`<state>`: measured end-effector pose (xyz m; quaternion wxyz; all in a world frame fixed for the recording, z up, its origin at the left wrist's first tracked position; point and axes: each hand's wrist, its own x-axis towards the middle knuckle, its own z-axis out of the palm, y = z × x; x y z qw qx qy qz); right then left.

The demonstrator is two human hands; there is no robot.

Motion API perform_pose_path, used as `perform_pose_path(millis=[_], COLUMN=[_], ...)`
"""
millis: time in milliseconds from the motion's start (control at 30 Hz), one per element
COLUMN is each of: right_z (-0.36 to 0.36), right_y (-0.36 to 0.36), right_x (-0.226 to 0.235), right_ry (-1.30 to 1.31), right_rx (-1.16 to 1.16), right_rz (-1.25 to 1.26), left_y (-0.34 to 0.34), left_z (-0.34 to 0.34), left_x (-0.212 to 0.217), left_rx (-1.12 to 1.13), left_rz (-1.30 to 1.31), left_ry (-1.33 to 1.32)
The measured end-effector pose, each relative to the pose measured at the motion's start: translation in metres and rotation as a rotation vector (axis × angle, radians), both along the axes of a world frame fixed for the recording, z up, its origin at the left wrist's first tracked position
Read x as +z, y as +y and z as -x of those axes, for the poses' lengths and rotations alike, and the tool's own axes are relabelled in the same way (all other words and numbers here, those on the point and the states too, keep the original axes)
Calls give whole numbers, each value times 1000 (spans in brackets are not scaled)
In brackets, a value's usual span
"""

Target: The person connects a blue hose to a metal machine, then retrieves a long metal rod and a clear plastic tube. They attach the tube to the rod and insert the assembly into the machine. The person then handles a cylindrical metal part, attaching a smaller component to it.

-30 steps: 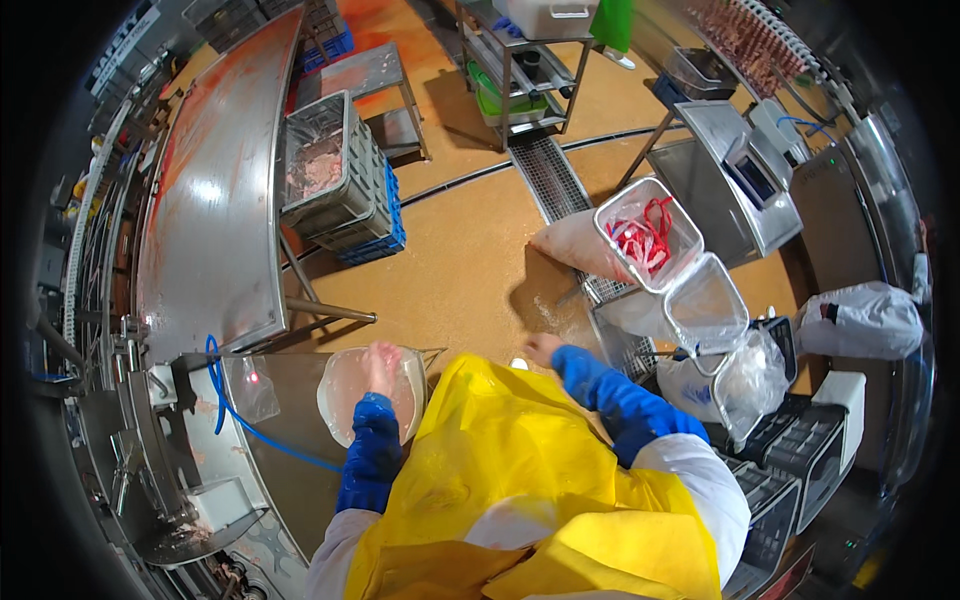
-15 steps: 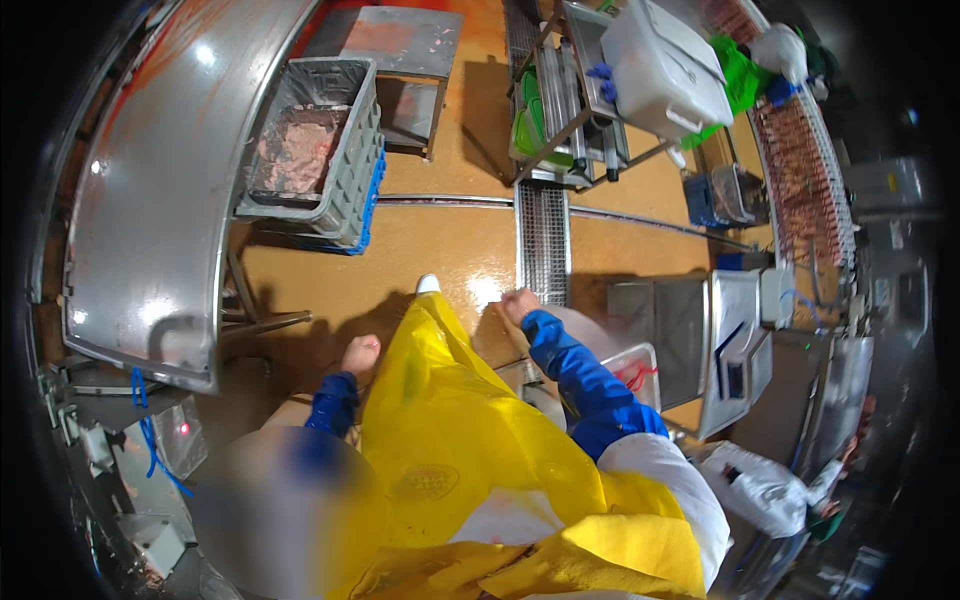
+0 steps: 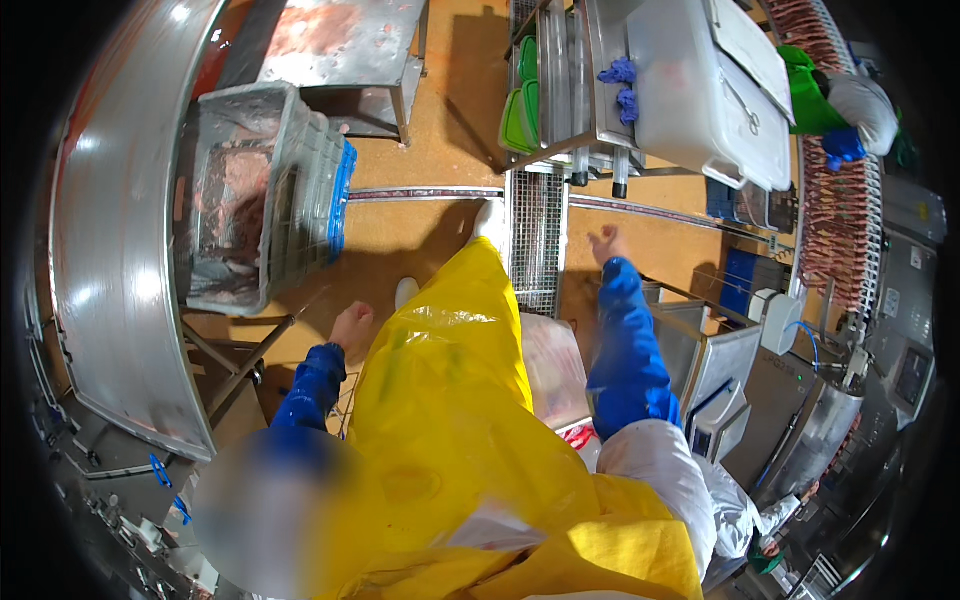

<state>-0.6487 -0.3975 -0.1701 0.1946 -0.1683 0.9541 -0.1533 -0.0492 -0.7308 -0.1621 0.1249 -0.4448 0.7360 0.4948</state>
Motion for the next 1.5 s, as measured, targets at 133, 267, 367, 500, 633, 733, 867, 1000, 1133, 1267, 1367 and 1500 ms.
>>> perform_pose_path(millis=[133, 267, 367, 500, 633, 733, 867, 1000, 1133, 1267, 1367, 1500], right_z=[127, 218, 237, 257, 260, 261, 264, 253, 230, 189, 135, -5], right_y=[-109, -137, -143, -138, -127, -120, -117, -111, -92, -85, -58, -2], right_x=[-8, -64, -78, -96, -103, -113, -117, -114, -97, -66, -20, 75], right_ry=[351, 378, 215, 164, 110, 86, 66, 53, 47, -22, -20, -12], right_rx=[-26, -219, -307, -354, -432, -490, -559, -661, -808, -996, -1227, -965], right_rz=[3, -149, -147, -106, -58, -6, 65, 167, 288, 453, 751, 418], left_y=[10, 18, 56, 49, 38, 20, 8, -12, -25, -15, -14, 25], left_z=[2, -9, -8, 90, 127, 147, 169, 192, 219, 259, 336, 427], left_x=[0, 36, 67, 92, 76, 69, 65, 66, 76, 86, 99, 96], left_rx=[130, 252, 274, 336, 411, 445, 421, 356, 350, 269, 72, -549], left_rz=[-42, -176, -252, -468, -443, -465, -440, -359, -274, -282, -394, -196], left_ry=[-65, -401, -549, -654, -521, -516, -506, -464, -277, -97, 137, 480])
